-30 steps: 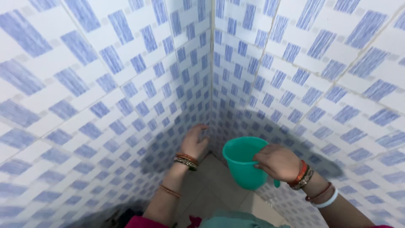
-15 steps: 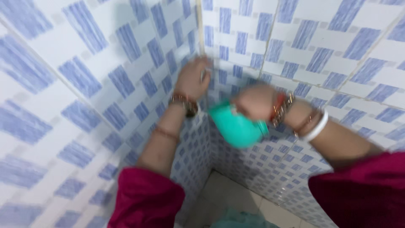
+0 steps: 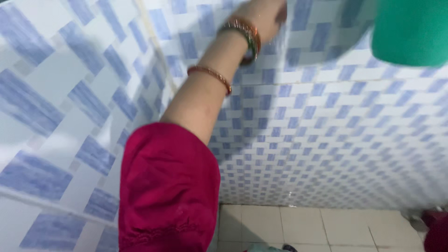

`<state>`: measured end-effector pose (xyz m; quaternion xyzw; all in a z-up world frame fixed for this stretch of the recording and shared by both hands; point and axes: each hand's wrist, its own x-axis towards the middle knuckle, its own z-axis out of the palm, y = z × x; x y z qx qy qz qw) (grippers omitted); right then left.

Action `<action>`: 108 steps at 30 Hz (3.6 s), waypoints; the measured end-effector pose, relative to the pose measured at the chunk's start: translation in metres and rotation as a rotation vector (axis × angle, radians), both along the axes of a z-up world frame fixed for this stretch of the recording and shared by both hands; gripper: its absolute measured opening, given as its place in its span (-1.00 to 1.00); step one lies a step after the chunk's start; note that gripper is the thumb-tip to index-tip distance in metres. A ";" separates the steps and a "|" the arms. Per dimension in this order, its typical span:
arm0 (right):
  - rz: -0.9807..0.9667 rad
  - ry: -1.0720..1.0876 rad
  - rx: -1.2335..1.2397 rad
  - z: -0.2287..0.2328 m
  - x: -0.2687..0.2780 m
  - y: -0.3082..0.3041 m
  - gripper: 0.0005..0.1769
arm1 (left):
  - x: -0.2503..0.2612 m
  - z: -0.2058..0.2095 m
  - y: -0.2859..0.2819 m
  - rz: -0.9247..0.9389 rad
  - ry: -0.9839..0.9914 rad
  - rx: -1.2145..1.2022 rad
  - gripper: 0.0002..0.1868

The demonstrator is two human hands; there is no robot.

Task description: The person repeatedly fills a green plastic mug with water from a tap and splashes the water onto the tiled bathroom walls.

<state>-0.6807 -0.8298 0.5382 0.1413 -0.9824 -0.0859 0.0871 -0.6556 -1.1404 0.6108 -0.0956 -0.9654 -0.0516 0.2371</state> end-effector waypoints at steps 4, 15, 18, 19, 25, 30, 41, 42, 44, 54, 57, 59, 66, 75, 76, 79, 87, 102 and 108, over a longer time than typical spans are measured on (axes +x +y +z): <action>-0.252 -0.252 0.114 -0.044 0.003 0.116 -0.63 | 0.018 -0.078 0.023 -0.078 -0.193 -0.073 -0.77; -0.050 -0.680 0.055 -0.242 0.116 0.152 -0.58 | 0.074 -0.226 -0.033 -0.007 -0.420 0.085 -0.77; 0.087 -0.743 -0.013 -0.211 0.136 0.083 -0.59 | 0.076 -0.208 -0.024 -0.090 -0.330 0.056 -0.79; 0.153 -0.744 0.027 -0.189 0.140 0.057 -0.61 | 0.074 -0.196 -0.019 -0.112 -0.330 0.043 -0.78; 0.453 -0.299 0.160 -0.004 0.095 -0.056 -0.69 | 0.039 -0.089 0.034 -0.181 -0.139 0.112 -0.72; 0.324 0.390 0.118 0.117 0.031 0.029 -0.77 | 0.009 -0.022 0.067 -0.350 0.167 0.057 -0.52; -0.410 -0.125 0.200 0.017 -0.012 0.207 -0.58 | -0.047 -0.091 0.181 -0.459 -0.351 -0.086 -0.60; -0.441 -0.196 0.209 0.004 -0.014 0.215 -0.56 | -0.050 -0.098 0.183 -0.484 -0.357 -0.097 -0.60; -0.496 -0.305 0.152 -0.024 -0.009 0.232 -0.54 | -0.050 -0.111 0.187 -0.432 -0.430 -0.124 -0.60; -0.348 -0.492 0.056 -0.131 0.005 0.244 -0.51 | 0.003 -0.152 0.134 -0.317 -0.468 -0.245 -0.63; -0.260 -0.565 0.066 -0.151 0.014 0.215 -0.52 | 0.021 -0.173 0.102 -0.291 -0.532 -0.168 -0.63; -0.153 -0.595 0.103 -0.162 0.018 0.182 -0.51 | 0.032 -0.188 0.075 -0.293 -0.537 -0.146 -0.64; 0.268 -0.500 -0.007 -0.101 0.050 -0.015 -0.60 | 0.050 -0.174 -0.007 -0.083 -0.467 -0.050 -0.69; 0.475 -0.414 -0.020 -0.083 0.074 -0.103 -0.58 | 0.090 -0.198 -0.086 0.156 -0.401 0.140 -0.72; 0.450 -0.427 0.005 -0.097 0.073 -0.098 -0.58 | 0.093 -0.209 -0.088 0.164 -0.419 0.168 -0.73; 0.325 -0.500 -0.008 -0.132 0.072 -0.077 -0.58 | 0.097 -0.239 -0.091 0.204 -0.551 0.181 -0.71; 0.096 -0.592 0.012 -0.211 0.079 0.015 -0.59 | 0.080 -0.290 -0.070 0.093 -0.654 0.217 -0.69; 0.127 -0.778 0.082 -0.277 0.091 0.074 -0.67 | 0.051 -0.291 0.056 -0.189 -0.666 0.133 -0.67; -0.007 -0.469 -0.056 -0.158 0.037 0.122 -0.61 | 0.023 -0.283 0.127 -0.224 -0.616 0.133 -0.68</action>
